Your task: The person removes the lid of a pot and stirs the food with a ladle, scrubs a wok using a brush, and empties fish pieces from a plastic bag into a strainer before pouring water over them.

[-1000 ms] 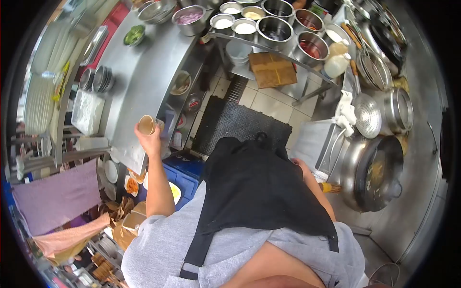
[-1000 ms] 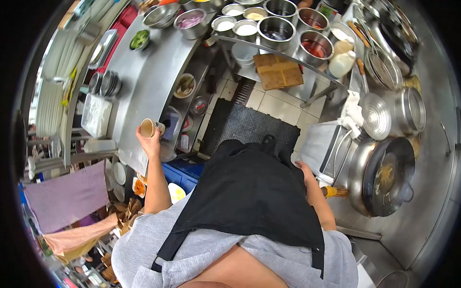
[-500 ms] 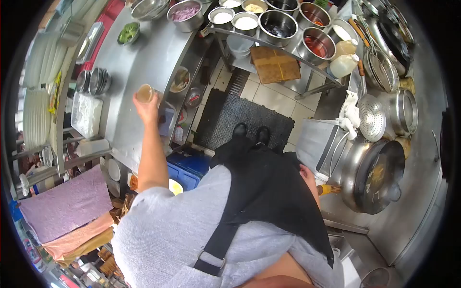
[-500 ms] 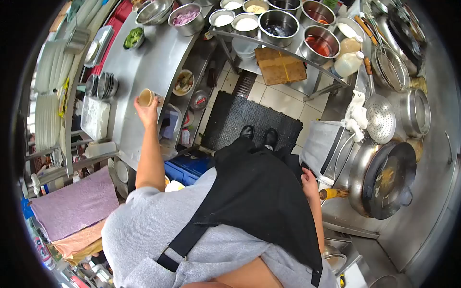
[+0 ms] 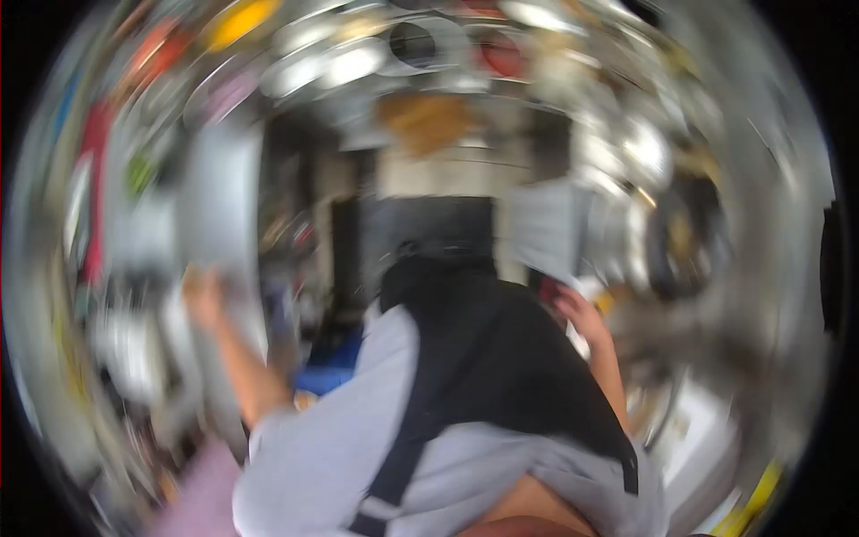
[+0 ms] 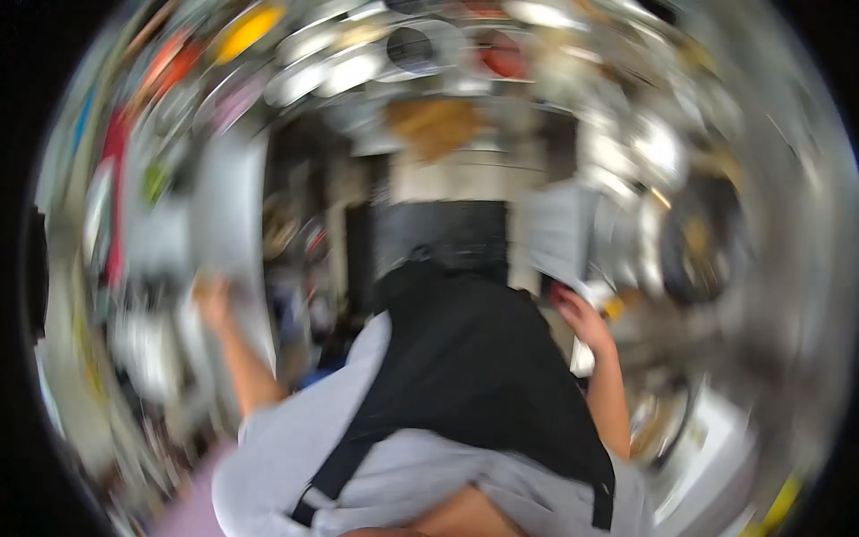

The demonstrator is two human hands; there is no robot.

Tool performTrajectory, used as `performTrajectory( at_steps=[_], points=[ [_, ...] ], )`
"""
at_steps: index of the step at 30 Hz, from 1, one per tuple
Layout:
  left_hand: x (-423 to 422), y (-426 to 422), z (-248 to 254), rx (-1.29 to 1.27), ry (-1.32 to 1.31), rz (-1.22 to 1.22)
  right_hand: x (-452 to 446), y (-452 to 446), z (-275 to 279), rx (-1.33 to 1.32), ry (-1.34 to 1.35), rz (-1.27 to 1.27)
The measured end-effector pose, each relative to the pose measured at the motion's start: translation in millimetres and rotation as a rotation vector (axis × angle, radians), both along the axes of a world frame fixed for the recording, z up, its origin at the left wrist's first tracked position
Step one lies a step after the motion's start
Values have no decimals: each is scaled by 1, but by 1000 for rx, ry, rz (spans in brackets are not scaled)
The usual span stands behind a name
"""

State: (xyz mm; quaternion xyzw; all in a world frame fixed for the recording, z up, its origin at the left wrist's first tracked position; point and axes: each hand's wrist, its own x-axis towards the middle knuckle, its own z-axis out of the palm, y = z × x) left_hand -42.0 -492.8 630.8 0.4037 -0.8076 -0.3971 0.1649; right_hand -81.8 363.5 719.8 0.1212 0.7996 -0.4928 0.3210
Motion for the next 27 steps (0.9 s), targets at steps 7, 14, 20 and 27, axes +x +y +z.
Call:
performTrajectory(
  at_steps=[7,14,20,27],
  points=[
    [-179,82,170,-356,301,-23,40,51,115,71,158,-700],
    [-290,246,199,-351,542,-771,98,115,75,330,375,-1159],
    [-305,489,152,336,228,-1263,100,103,38,170,266,-1180],
    [-234,621,103,497,-666,-1964,108,109,-35,113,191,-770]
  ],
)
